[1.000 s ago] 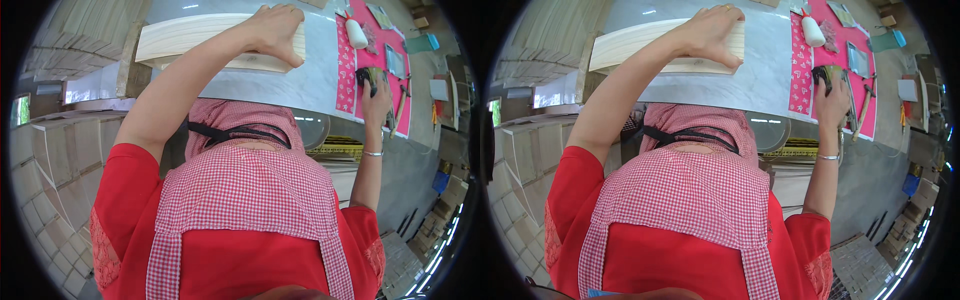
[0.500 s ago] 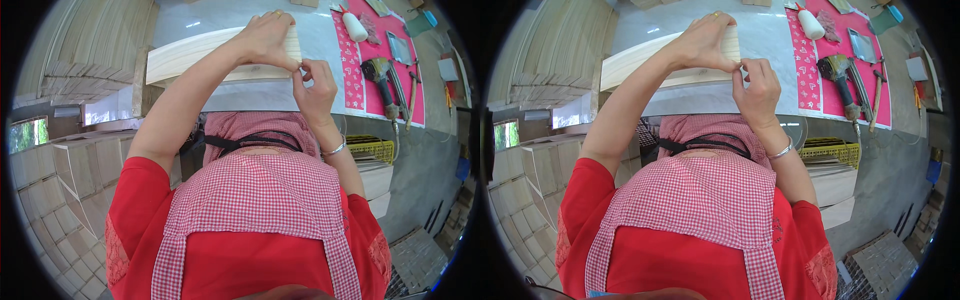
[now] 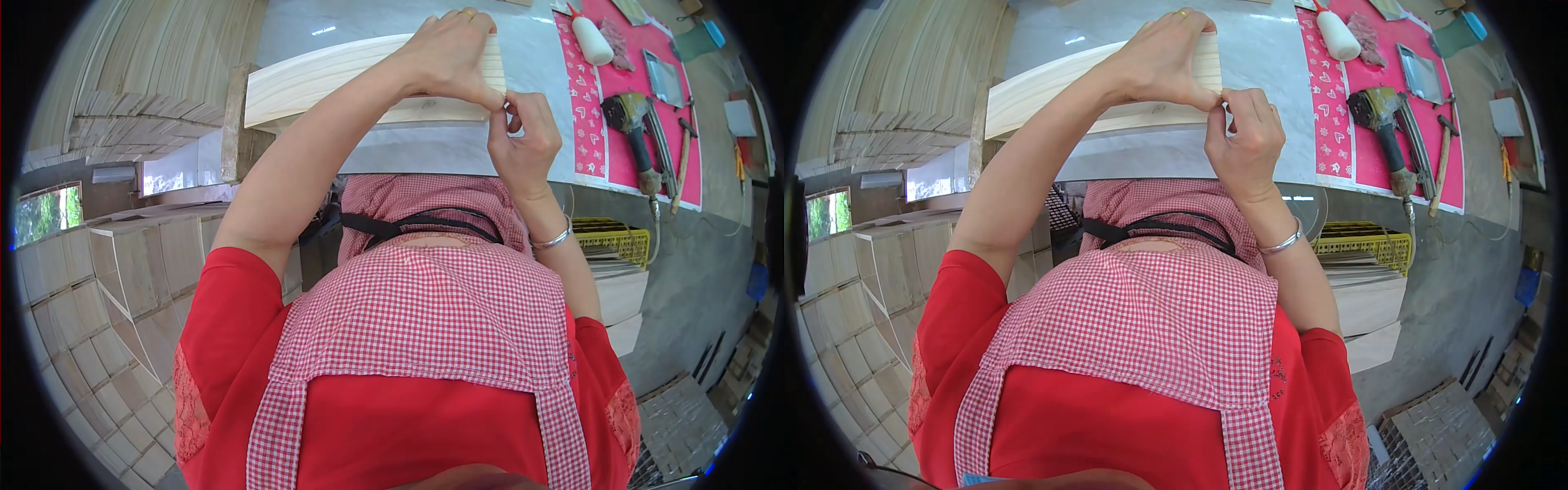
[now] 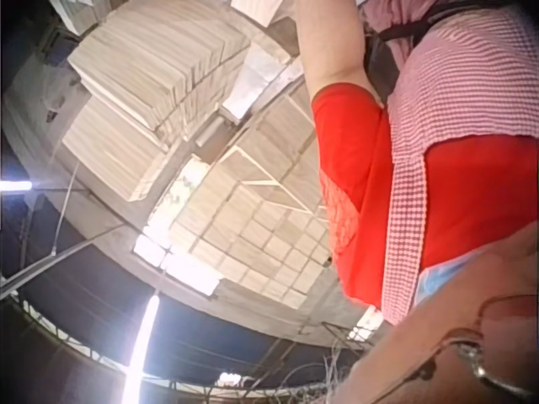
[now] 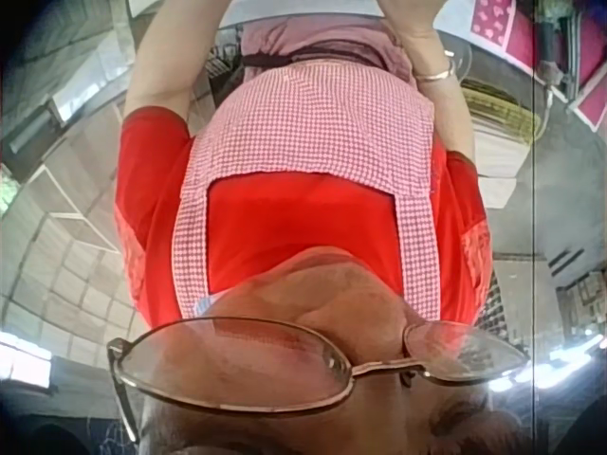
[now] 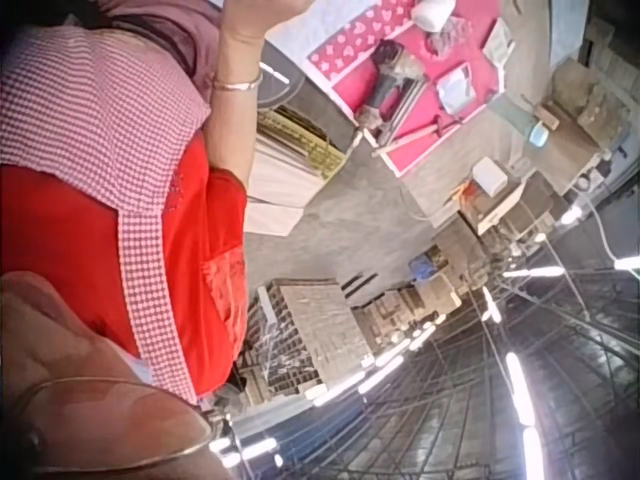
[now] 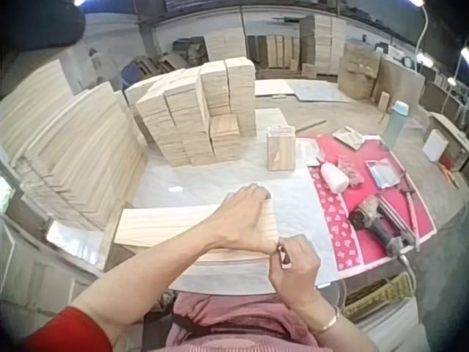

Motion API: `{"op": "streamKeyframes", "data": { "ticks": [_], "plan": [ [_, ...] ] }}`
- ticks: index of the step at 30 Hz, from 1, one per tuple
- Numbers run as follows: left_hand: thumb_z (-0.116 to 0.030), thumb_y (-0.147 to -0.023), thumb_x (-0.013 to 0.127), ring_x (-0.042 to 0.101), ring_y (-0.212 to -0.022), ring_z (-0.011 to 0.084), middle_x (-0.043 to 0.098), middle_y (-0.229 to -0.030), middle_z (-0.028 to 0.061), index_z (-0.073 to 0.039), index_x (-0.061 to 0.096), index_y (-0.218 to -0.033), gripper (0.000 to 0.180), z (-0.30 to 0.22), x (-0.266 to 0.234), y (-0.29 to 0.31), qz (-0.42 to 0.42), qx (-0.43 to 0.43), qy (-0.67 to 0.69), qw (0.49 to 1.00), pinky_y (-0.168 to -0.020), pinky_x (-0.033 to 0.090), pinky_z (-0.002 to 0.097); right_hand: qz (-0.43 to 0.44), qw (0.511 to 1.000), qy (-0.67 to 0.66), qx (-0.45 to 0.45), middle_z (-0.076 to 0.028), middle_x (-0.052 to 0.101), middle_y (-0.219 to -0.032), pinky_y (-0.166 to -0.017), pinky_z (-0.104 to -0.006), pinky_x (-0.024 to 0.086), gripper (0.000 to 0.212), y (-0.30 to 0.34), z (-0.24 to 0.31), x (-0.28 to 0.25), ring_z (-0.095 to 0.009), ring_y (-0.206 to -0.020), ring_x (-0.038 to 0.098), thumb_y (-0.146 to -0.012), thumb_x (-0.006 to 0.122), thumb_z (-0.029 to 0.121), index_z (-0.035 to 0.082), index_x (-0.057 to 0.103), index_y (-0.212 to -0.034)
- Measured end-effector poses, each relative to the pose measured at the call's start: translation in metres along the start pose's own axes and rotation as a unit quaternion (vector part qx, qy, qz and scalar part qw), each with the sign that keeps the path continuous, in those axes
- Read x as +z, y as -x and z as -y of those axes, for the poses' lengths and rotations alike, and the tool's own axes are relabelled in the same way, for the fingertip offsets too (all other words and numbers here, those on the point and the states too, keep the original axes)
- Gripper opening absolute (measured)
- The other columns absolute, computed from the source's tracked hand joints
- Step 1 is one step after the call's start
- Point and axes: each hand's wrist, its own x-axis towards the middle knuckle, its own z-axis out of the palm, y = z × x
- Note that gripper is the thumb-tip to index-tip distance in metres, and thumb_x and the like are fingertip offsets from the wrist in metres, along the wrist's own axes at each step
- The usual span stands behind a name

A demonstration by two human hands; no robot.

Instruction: Assembling wooden boxes by applying glue to the edges and using a pneumatic nail gun to join the planks.

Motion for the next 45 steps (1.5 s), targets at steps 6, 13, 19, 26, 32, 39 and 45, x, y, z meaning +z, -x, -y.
{"op": "streamKeyframes", "data": {
  "ticks": [6,13,19,26,32,39,45],
  "plan": [
    [-0.049,-0.051,0.079,0.057,-0.115,0.0363,0.061,-0.119,0.0236,0.009,0.056,-0.123,0.095,0.001,0.003,-0.001,-0.011,0.013,0.005,1.0,-0.096,0.045,0.0426,0.084,0.994,-0.022,0.073,-0.011,0.061,-0.089,-0.068,-0.0331,0.049,0.031,-0.003,-0.008,-0.028,-0.022,-0.07,0.06,-0.079,0.074,0.002,0.002,0.063,-0.109],
    [-0.045,-0.054,0.077,0.057,-0.114,0.0372,0.059,-0.119,0.0238,0.008,0.054,-0.122,0.089,-0.002,0.001,-0.001,0.001,0.005,0.005,1.0,-0.098,0.045,0.0425,0.113,0.916,0.379,0.071,-0.022,0.063,-0.115,-0.09,-0.0466,0.05,0.055,0.006,-0.162,-0.168,-0.04,-0.103,0.062,-0.086,0.075,0.028,-0.003,0.056,-0.128],
    [-0.044,-0.055,0.076,0.056,-0.115,0.0356,0.06,-0.119,0.0211,0.007,0.054,-0.123,0.088,-0.002,-0.002,-0.001,0.023,-0.008,0.014,1.0,-0.098,0.044,0.0436,0.246,0.881,0.386,0.122,-0.026,0.063,-0.117,-0.09,-0.0491,0.049,0.058,0.012,-0.204,-0.195,-0.043,-0.107,0.061,-0.085,0.073,0.029,-0.001,0.053,-0.13],
    [-0.045,-0.054,0.077,0.055,-0.116,0.0339,0.059,-0.12,0.0193,0.005,0.053,-0.125,0.09,-0.005,-0.004,-0.001,0.036,-0.023,0.015,0.999,-0.098,0.041,0.0436,0.287,0.86,0.373,0.195,-0.027,0.068,-0.104,-0.088,-0.0495,0.05,0.056,-0.031,-0.193,-0.179,-0.046,-0.098,0.064,-0.079,0.069,0.016,-0.002,0.054,-0.129],
    [-0.046,-0.056,0.079,0.056,-0.116,0.0336,0.06,-0.12,0.0194,0.004,0.052,-0.127,0.091,0.003,0.003,0.0,0.008,0.002,0.01,1.0,-0.098,0.041,0.0433,0.319,0.851,0.335,0.25,-0.022,0.071,-0.098,-0.08,-0.0431,0.054,0.039,-0.094,-0.135,-0.185,-0.034,-0.089,0.07,-0.079,0.072,0.013,-0.003,0.063,-0.114],
    [-0.046,-0.056,0.084,0.057,-0.114,0.0337,0.061,-0.118,0.0202,0.004,0.053,-0.128,0.093,0.008,0.005,0.002,0.026,0.037,-0.042,0.998,-0.099,0.041,0.043,0.392,0.888,0.115,0.211,-0.011,0.073,-0.101,-0.08,-0.0307,0.053,0.031,-0.133,-0.013,-0.171,-0.015,-0.089,0.067,-0.081,0.078,0.01,-0.003,0.066,-0.107],
    [-0.044,-0.055,0.085,0.058,-0.114,0.0339,0.062,-0.119,0.02,0.004,0.053,-0.127,0.093,0.004,0.008,0.005,0.016,0.027,-0.027,0.999,-0.099,0.042,0.0431,0.461,0.882,0.048,0.085,-0.007,0.072,-0.106,-0.085,-0.032,0.053,0.042,-0.144,0.024,-0.153,-0.015,-0.095,0.066,-0.08,0.083,0.009,-0.002,0.064,-0.115]
  ]
}}
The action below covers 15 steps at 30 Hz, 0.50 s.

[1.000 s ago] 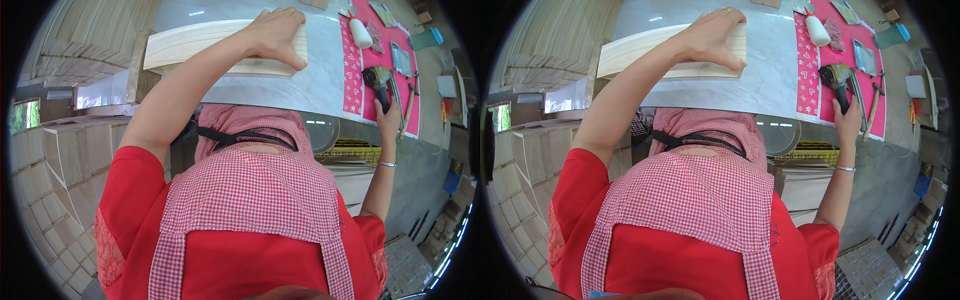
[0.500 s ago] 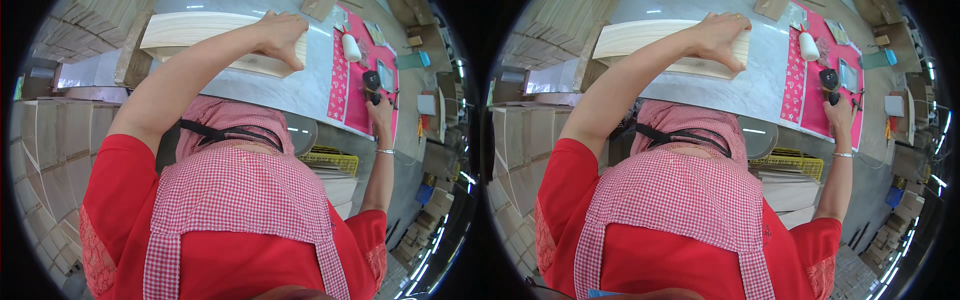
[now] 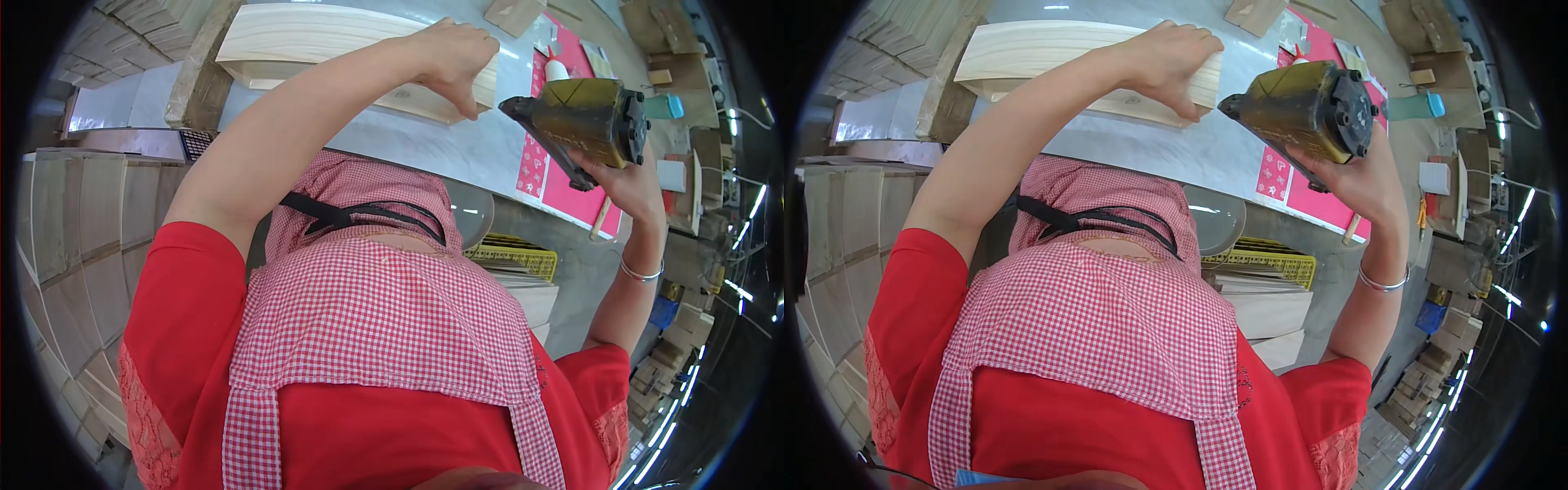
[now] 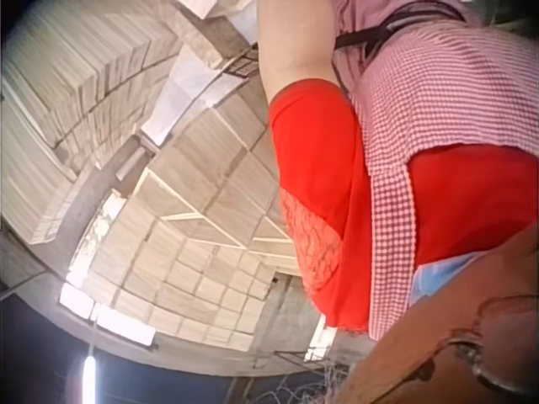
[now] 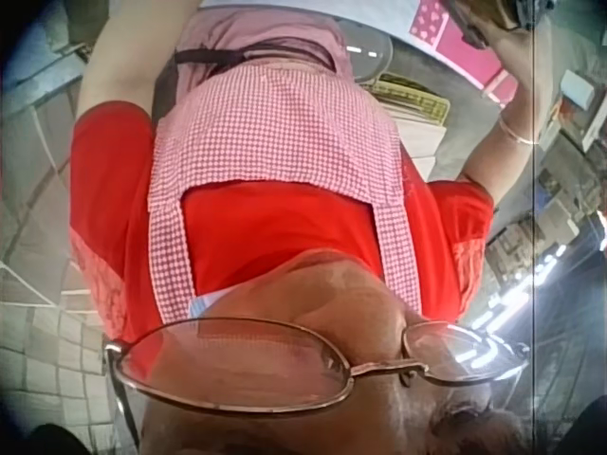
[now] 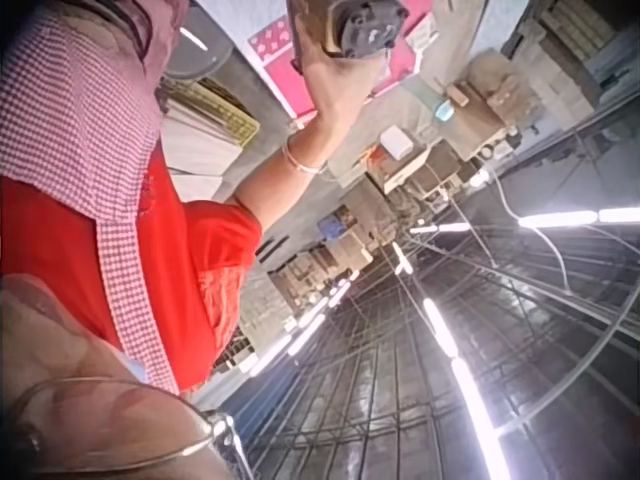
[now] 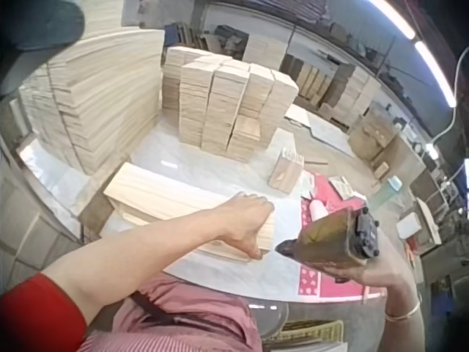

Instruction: Assembling wooden boxes by applying glue to the edges and using a pneumatic nail gun to join the planks.

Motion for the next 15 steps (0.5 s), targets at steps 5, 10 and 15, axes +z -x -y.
{"op": "streamKeyframes", "data": {
  "ticks": [5,10,15],
  "plan": [
    [-0.043,-0.056,0.085,0.059,-0.113,0.0337,0.063,-0.117,0.0196,0.004,0.053,-0.126,0.09,0.002,0.003,0.001,-0.009,0.006,0.004,1.0,-0.098,0.042,0.0432,0.014,1.0,0.003,0.016,-0.008,0.072,-0.107,-0.086,-0.0321,0.052,0.043,-0.012,0.002,0.001,-0.015,-0.096,0.066,-0.08,0.083,0.011,-0.001,0.064,-0.116],
    [-0.042,-0.057,0.085,0.059,-0.113,0.0331,0.064,-0.116,0.0193,0.004,0.054,-0.125,0.088,0.001,0.002,-0.001,-0.013,0.007,0.004,1.0,-0.098,0.042,0.0432,0.024,0.999,0.029,0.005,-0.008,0.072,-0.107,-0.086,-0.0322,0.053,0.043,-0.016,0.007,0.0,-0.015,-0.095,0.066,-0.079,0.084,0.012,-0.001,0.065,-0.115],
    [-0.042,-0.056,0.086,0.059,-0.113,0.0327,0.064,-0.114,0.0189,0.004,0.054,-0.124,0.088,0.001,0.003,-0.002,-0.014,0.006,0.003,1.0,-0.098,0.041,0.0434,0.019,1.0,0.021,-0.011,-0.009,0.073,-0.103,-0.084,-0.0323,0.053,0.04,-0.021,0.006,0.0,-0.015,-0.091,0.067,-0.078,0.084,0.011,-0.002,0.066,-0.111]
  ]
}}
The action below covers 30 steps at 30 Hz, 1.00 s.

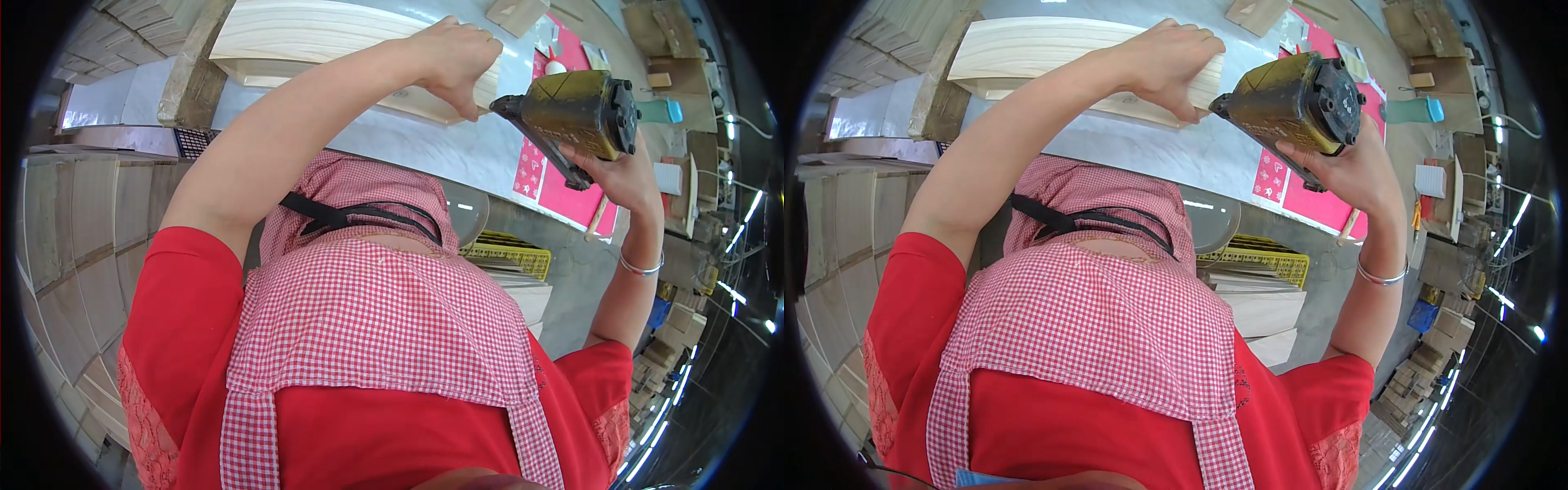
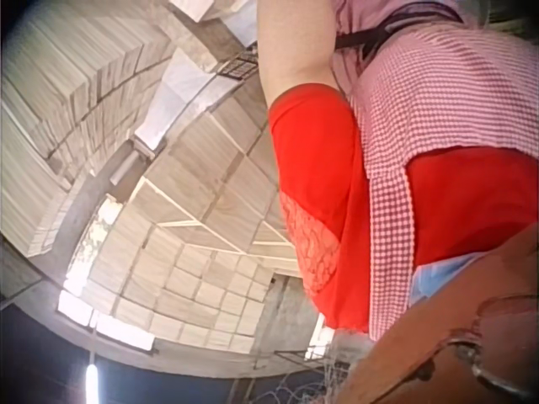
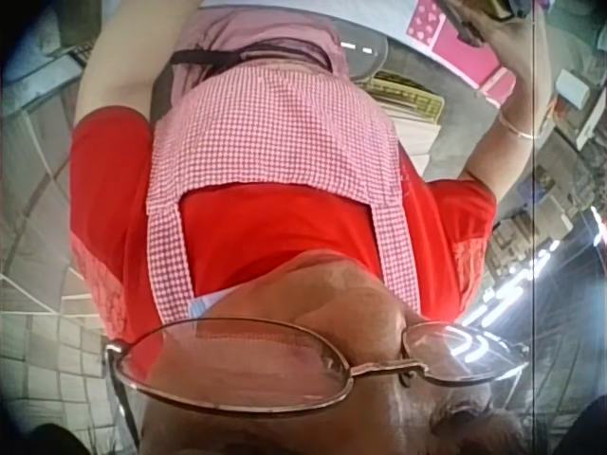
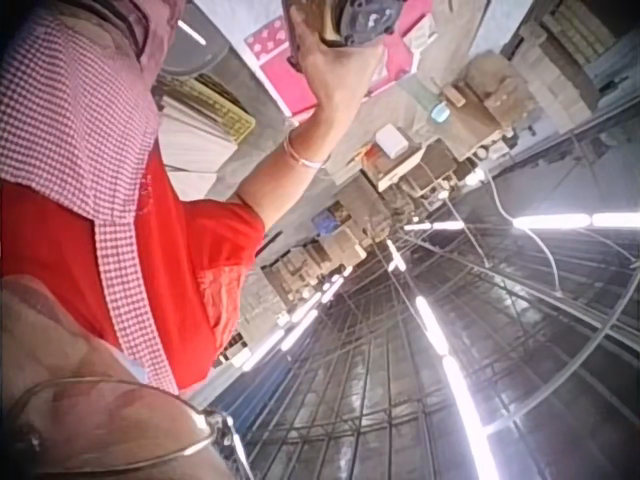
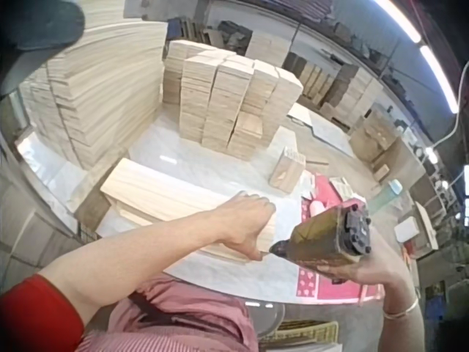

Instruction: Assembling wooden boxes by applying glue to the edges and using a pneumatic nail gun to join the planks.

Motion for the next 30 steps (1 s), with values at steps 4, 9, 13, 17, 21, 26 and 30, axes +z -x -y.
{"op": "streamKeyframes", "data": {
  "ticks": [4,9,13,17,21,26,30],
  "plan": [
    [-0.042,-0.056,0.086,0.059,-0.112,0.0324,0.064,-0.114,0.0181,0.004,0.055,-0.124,0.087,0.0,-0.001,0.003,-0.007,0.0,-0.007,1.0,-0.097,0.041,0.0438,0.005,1.0,-0.003,0.002,-0.009,0.074,-0.101,-0.083,-0.0324,0.054,0.038,-0.003,-0.002,0.0,-0.015,-0.089,0.067,-0.077,0.085,0.01,-0.002,0.066,-0.108],
    [-0.047,-0.057,0.084,0.059,-0.109,0.0317,0.064,-0.11,0.0174,0.003,0.056,-0.118,0.083,-0.008,0.001,0.013,-0.042,-0.03,-0.033,0.998,-0.096,0.041,0.0435,0.02,1.0,-0.004,-0.014,-0.008,0.074,-0.099,-0.081,-0.0326,0.054,0.037,-0.008,-0.007,-0.005,-0.015,-0.087,0.066,-0.077,0.085,0.01,-0.003,0.067,-0.106],
    [-0.05,-0.058,0.083,0.059,-0.108,0.0312,0.064,-0.107,0.017,0.002,0.058,-0.112,0.079,-0.01,-0.001,0.015,-0.056,-0.07,-0.037,0.995,-0.097,0.04,0.043,-0.026,0.999,-0.035,0.01,-0.008,0.074,-0.096,-0.08,-0.0323,0.054,0.035,-0.023,-0.016,-0.011,-0.014,-0.085,0.065,-0.076,0.085,0.011,-0.003,0.068,-0.103],
    [-0.052,-0.059,0.082,0.06,-0.106,0.0311,0.065,-0.103,0.0167,0.002,0.059,-0.108,0.077,-0.008,-0.004,0.014,-0.04,-0.073,-0.022,0.996,-0.097,0.04,0.0426,-0.062,0.998,-0.022,0.007,-0.007,0.073,-0.094,-0.079,-0.0319,0.054,0.034,-0.043,-0.02,-0.012,-0.013,-0.083,0.065,-0.077,0.085,0.013,-0.003,0.068,-0.103],
    [-0.052,-0.058,0.083,0.06,-0.105,0.0315,0.065,-0.101,0.0166,0.003,0.06,-0.107,0.077,-0.007,-0.004,0.014,-0.037,-0.07,-0.007,0.997,-0.097,0.04,0.0426,-0.012,1.0,0.008,0.024,-0.006,0.073,-0.101,-0.082,-0.0316,0.053,0.035,-0.053,-0.022,-0.016,-0.013,-0.09,0.065,-0.081,0.083,0.011,-0.002,0.067,-0.109],
    [-0.051,-0.058,0.084,0.061,-0.104,0.0317,0.066,-0.1,0.0167,0.003,0.06,-0.107,0.077,-0.007,-0.005,0.013,-0.029,-0.071,0.001,0.997,-0.098,0.04,0.0427,-0.023,1.0,-0.001,0.019,-0.007,0.073,-0.095,-0.079,-0.0318,0.053,0.037,-0.061,-0.024,-0.014,-0.012,-0.085,0.064,-0.078,0.085,0.014,-0.003,0.068,-0.106],
    [-0.05,-0.057,0.085,0.061,-0.104,0.0318,0.066,-0.101,0.0169,0.003,0.06,-0.107,0.077,-0.008,-0.005,0.013,-0.026,-0.071,0.001,0.997,-0.098,0.04,0.0428,-0.021,1.0,0.0,0.008,-0.007,0.073,-0.095,-0.08,-0.0322,0.053,0.036,-0.063,-0.022,-0.014,-0.012,-0.085,0.064,-0.079,0.085,0.016,-0.002,0.068,-0.105]
  ]
}}
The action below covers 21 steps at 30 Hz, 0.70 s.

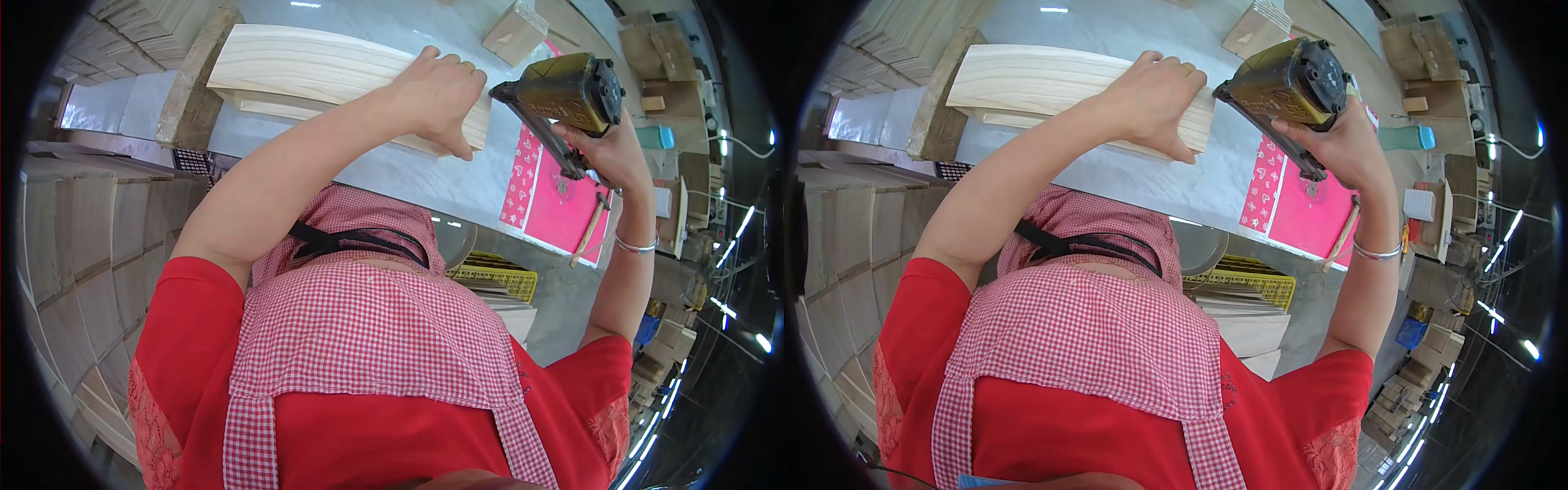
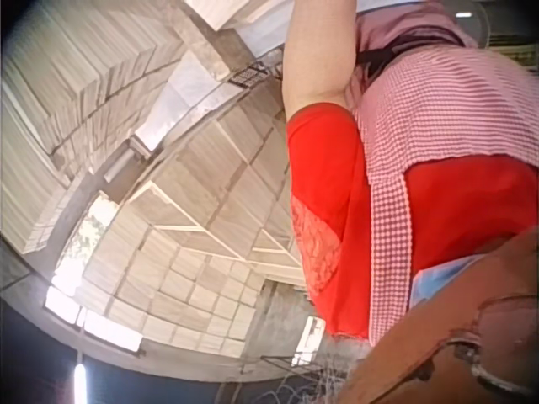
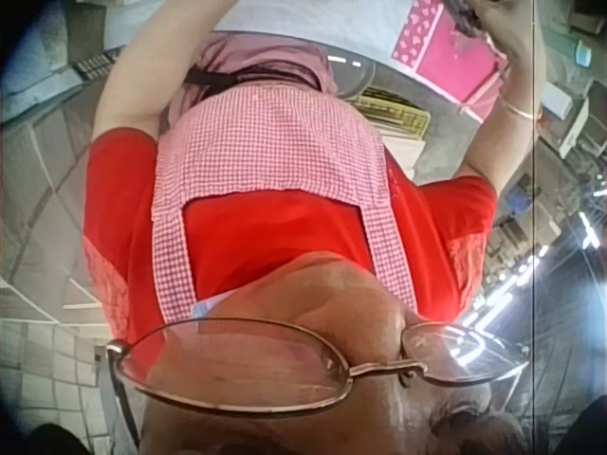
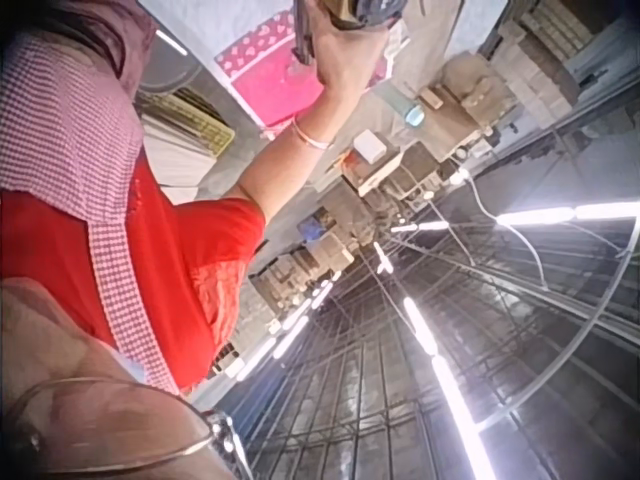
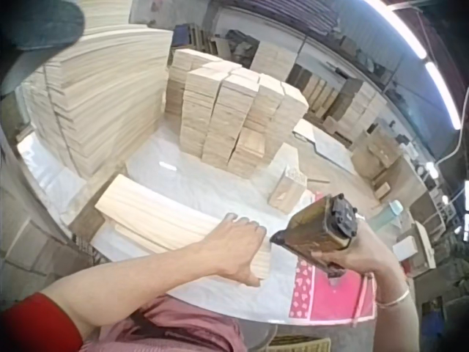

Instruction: Assembling wooden boxes by applying glue to the edges and using a pneumatic nail gun to join the planks.

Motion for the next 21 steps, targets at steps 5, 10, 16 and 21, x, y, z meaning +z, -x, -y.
{"op": "streamKeyframes", "data": {
  "ticks": [5,10,16,21],
  "plan": [
    [-0.051,-0.056,0.085,0.06,-0.105,0.032,0.066,-0.104,0.0177,0.003,0.06,-0.107,0.079,-0.001,-0.005,0.0,0.017,-0.005,0.005,1.0,-0.099,0.04,0.0435,0.009,1.0,0.016,0.011,-0.006,0.073,-0.096,-0.081,-0.0327,0.053,0.039,-0.006,-0.003,-0.005,-0.013,-0.086,0.064,-0.079,0.085,0.018,-0.002,0.067,-0.107],
    [-0.047,-0.059,0.086,0.06,-0.104,0.033,0.066,-0.104,0.0155,0.003,0.06,-0.107,0.074,-0.001,0.001,0.006,-0.018,0.008,-0.006,1.0,-0.101,0.038,0.0448,0.018,0.998,0.025,0.056,-0.006,0.073,-0.098,-0.082,-0.0325,0.053,0.04,-0.005,0.004,-0.008,-0.013,-0.087,0.065,-0.079,0.084,0.016,-0.002,0.066,-0.11],
    [-0.022,-0.074,0.079,0.06,-0.106,0.029,0.064,-0.106,0.0096,-0.004,0.062,-0.101,0.036,-0.013,0.014,0.101,-0.193,0.173,0.022,0.966,-0.094,0.049,0.0422,-0.066,0.996,-0.03,0.045,-0.008,0.073,-0.101,-0.083,-0.032,0.053,0.037,0.039,-0.022,-0.01,-0.014,-0.09,0.066,-0.078,0.082,0.009,-0.003,0.066,-0.11],
    [-0.038,-0.083,0.071,0.058,-0.115,0.0325,0.062,-0.12,0.0161,-0.004,0.064,-0.111,0.045,0.061,0.039,0.148,-0.093,-0.029,-0.062,0.993,-0.097,0.048,0.0452,-0.095,0.99,-0.042,0.097,-0.01,0.072,-0.106,-0.085,-0.0318,0.054,0.038,0.086,-0.044,-0.019,-0.016,-0.095,0.067,-0.079,0.08,0.003,-0.004,0.064,-0.112]
  ]
}}
